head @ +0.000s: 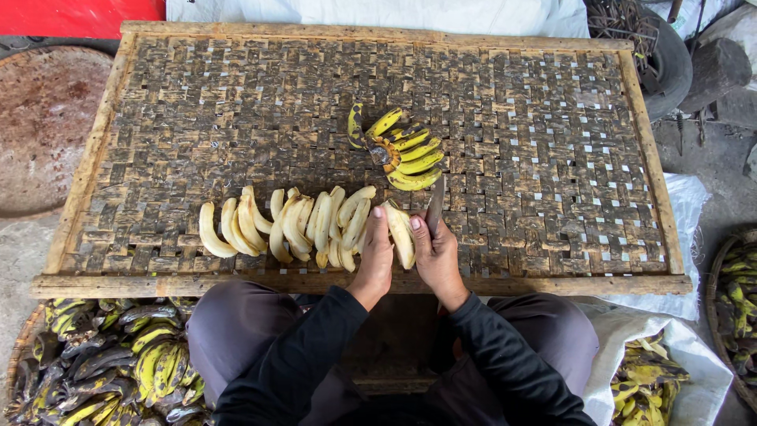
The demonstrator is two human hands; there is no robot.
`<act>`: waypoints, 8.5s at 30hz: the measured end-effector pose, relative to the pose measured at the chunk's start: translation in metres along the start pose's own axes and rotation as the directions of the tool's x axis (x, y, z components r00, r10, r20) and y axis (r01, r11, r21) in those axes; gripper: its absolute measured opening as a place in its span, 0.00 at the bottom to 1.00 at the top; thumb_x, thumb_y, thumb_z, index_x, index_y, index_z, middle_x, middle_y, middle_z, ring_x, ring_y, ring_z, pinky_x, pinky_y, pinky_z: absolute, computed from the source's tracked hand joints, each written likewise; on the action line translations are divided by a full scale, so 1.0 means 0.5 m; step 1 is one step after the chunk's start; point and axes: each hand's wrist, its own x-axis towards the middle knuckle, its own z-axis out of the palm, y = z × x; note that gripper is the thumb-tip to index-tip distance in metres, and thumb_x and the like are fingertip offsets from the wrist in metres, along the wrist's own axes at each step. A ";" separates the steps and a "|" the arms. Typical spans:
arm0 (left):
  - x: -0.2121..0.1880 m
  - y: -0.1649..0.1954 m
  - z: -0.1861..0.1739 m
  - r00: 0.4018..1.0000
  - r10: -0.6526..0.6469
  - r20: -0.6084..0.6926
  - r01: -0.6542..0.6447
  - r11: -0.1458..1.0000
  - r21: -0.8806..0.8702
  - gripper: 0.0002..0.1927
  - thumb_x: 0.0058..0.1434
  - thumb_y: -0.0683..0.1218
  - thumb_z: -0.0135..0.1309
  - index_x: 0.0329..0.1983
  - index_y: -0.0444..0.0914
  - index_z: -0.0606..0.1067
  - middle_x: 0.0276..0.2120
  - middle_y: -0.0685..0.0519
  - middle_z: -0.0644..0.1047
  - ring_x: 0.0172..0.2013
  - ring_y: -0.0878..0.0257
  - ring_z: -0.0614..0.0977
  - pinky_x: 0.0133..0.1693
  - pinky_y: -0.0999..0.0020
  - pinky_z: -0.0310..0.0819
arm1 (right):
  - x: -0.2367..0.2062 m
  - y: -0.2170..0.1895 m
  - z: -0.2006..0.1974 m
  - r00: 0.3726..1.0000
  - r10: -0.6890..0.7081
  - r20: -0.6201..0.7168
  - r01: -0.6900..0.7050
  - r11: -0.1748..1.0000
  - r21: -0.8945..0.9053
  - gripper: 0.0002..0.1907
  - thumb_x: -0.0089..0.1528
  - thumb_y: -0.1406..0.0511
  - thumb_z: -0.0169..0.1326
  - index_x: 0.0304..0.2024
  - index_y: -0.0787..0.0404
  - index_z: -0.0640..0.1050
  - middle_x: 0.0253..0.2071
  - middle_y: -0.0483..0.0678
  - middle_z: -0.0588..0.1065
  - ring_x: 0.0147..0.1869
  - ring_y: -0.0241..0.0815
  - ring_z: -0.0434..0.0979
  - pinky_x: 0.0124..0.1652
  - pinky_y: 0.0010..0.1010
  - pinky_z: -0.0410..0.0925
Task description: The person sits on the floor in front of a woven bamboo tray and peels bananas one at a time using a small knife, cutting the peel and pulling it off by hand. Peeled bananas are laid in a row on the tray and discarded peels are dropped into a sack beside them.
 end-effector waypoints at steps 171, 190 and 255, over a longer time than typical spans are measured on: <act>0.337 0.128 0.045 0.810 -0.205 0.550 -0.565 -0.526 0.636 0.26 0.65 0.35 0.48 0.65 0.49 0.68 0.66 0.43 0.64 0.66 0.32 0.66 0.54 0.45 0.77 | -0.408 0.085 -0.877 0.629 -0.194 -0.753 -0.601 0.493 -0.629 0.14 0.75 0.65 0.53 0.40 0.72 0.78 0.34 0.57 0.77 0.31 0.42 0.77 0.29 0.39 0.68; 0.313 -0.086 0.223 0.628 -0.087 0.774 -0.775 -0.166 0.610 0.22 0.66 0.36 0.54 0.62 0.45 0.72 0.64 0.34 0.64 0.59 0.37 0.72 0.52 0.50 0.77 | 0.172 -0.100 -0.395 0.863 -0.386 -0.325 0.155 0.815 -0.558 0.05 0.74 0.69 0.55 0.50 0.64 0.80 0.41 0.49 0.74 0.39 0.32 0.72 0.36 0.24 0.67; 0.003 0.156 0.112 0.683 0.357 0.637 -0.658 -0.076 0.749 0.26 0.56 0.40 0.65 0.59 0.41 0.74 0.46 0.47 0.81 0.43 0.50 0.84 0.41 0.59 0.80 | 0.041 -0.206 -0.148 0.939 0.025 0.342 0.105 0.929 -0.354 0.29 0.68 0.58 0.55 0.68 0.60 0.64 0.36 0.50 0.76 0.34 0.43 0.77 0.36 0.34 0.70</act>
